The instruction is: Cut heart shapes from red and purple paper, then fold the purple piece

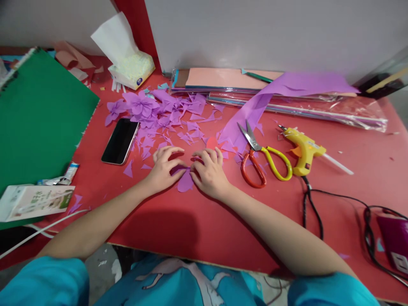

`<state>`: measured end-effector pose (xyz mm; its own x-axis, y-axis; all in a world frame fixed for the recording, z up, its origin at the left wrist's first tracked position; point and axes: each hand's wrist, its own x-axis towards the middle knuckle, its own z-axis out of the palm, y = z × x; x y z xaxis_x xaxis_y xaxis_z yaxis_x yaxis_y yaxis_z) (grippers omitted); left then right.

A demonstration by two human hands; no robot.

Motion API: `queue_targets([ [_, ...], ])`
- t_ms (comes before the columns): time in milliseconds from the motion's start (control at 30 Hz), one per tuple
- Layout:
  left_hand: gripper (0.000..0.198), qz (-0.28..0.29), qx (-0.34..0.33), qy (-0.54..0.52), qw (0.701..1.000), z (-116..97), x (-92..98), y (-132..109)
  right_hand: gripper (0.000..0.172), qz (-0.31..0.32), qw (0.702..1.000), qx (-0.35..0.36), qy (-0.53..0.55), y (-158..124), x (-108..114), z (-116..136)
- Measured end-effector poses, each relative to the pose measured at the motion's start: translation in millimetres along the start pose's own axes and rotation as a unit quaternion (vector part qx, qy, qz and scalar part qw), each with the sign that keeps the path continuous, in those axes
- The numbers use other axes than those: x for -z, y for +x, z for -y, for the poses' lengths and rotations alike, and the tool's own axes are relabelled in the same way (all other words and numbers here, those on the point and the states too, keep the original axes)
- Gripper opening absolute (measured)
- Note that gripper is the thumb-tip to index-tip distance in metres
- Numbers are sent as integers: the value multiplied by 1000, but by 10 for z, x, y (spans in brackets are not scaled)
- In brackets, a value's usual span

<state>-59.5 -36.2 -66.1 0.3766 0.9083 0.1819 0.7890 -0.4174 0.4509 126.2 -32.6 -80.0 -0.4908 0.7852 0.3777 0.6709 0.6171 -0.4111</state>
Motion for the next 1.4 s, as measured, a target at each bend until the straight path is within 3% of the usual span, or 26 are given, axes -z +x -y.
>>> queue_targets([
  [867, 8, -2, 7, -14, 1000, -6, -13, 15, 17, 29, 999, -37, -24, 51, -43, 17],
  [1167, 10, -18, -3, -17, 1000, 7, -25, 9, 10, -4, 999, -27, -36, 38, -40, 15],
  [1400, 9, -17, 1, -16, 1000, 0, -27, 18, 15, 1, 999, -14, -50, 34, -42, 16],
])
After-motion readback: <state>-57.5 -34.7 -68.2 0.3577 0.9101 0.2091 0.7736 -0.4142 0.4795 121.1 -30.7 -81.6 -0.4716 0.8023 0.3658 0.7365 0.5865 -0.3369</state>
